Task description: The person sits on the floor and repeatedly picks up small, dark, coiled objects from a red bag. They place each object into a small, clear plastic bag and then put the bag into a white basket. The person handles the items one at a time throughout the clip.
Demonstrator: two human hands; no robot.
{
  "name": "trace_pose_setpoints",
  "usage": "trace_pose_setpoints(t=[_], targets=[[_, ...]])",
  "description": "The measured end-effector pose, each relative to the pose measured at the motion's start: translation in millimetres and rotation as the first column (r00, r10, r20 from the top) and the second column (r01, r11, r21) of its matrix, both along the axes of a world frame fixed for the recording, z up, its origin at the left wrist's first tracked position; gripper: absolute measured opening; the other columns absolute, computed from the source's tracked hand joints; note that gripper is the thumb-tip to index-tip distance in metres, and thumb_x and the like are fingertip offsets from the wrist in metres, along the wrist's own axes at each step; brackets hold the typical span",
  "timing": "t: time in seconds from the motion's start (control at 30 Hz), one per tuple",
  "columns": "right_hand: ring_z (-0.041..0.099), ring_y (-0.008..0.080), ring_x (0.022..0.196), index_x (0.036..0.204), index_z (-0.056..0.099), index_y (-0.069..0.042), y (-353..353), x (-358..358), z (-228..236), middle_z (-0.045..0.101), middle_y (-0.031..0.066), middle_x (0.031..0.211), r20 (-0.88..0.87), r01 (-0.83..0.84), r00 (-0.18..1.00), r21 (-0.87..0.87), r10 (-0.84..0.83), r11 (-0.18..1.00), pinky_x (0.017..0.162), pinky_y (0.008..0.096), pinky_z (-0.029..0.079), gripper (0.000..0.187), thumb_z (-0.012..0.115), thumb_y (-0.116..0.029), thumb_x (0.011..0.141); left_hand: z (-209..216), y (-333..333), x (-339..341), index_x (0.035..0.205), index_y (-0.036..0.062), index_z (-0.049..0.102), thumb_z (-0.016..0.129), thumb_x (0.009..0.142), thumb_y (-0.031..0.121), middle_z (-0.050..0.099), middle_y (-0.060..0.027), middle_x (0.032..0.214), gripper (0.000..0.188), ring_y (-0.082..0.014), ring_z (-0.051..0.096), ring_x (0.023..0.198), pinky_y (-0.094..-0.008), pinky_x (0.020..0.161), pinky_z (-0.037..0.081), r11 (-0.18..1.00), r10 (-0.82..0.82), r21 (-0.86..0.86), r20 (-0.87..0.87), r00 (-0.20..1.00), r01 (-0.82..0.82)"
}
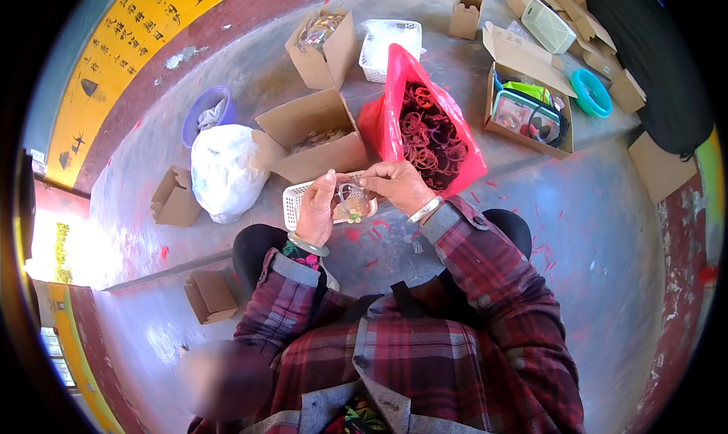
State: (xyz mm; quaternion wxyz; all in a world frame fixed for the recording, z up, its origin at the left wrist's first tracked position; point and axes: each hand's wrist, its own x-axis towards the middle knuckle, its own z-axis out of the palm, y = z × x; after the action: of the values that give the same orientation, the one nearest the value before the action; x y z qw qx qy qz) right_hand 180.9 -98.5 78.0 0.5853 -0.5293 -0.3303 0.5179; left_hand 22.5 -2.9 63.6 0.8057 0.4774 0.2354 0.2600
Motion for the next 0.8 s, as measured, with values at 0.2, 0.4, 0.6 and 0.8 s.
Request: trace_pose_setpoints(t=[0.2,0.4,0.6,0.8], targets=[[0.054,0.0075,0.066,0.090,0.064,0.002,3.3,-1.6,-2.3,0.061,0.0014,0.074,0.099,0.069,0.993,-0.036,-0.065,0.997,0.061,0.0229,0.045,0.014,0.059,-0.010,0.085,-6.1,0.7,3.1,0.095,-0.0019,0.060,0.054,0.090,0.028,0.060,-0.0033,0.082,0.031,-0.0075,0.055,0.070,-0.0212,0.063,0.046,0.999,0.021,0.027,0.053,0.998,-0.023],[0.055,0.0071,0.068,0.090,0.064,0.003,5.1,-1.4,-4.8,0.062,0.0019,0.076,0.127,0.013,0.992,-0.037,-0.008,0.999,0.063,0.0224,0.046,0.015,0.062,-0.010,0.083,-10.9,-2.4,8.2,0.090,-0.0020,0.061,0.058,0.088,0.016,0.059,-0.0008,0.072,0.019,-0.0049,0.053,0.062,-0.0183,0.055,0.043,0.990,0.093,0.111,-0.050,0.994,-0.087],[0.057,0.0074,0.069,0.086,0.065,0.004,4.6,-1.3,-10.7,0.064,0.0035,0.075,0.211,-0.005,0.977,-0.031,0.012,0.999,0.064,0.0227,0.047,0.013,0.064,-0.007,0.080,-7.4,-8.8,7.7,0.080,-0.0021,0.062,0.059,0.087,0.015,0.057,-0.0001,0.066,0.019,-0.0045,0.051,0.057,-0.0196,0.049,0.042,0.959,0.136,0.266,-0.126,0.983,-0.098],[0.056,0.0067,0.068,0.085,0.065,0.004,4.9,0.4,-4.9,0.064,0.0029,0.074,0.159,-0.020,0.987,-0.041,0.026,0.999,0.064,0.0217,0.046,0.012,0.063,-0.007,0.081,2.8,-8.1,4.3,0.079,-0.0013,0.062,0.059,0.087,0.018,0.057,0.0010,0.066,0.021,-0.0039,0.050,0.057,-0.0188,0.051,0.042,0.988,0.088,0.133,-0.105,0.991,-0.074]])
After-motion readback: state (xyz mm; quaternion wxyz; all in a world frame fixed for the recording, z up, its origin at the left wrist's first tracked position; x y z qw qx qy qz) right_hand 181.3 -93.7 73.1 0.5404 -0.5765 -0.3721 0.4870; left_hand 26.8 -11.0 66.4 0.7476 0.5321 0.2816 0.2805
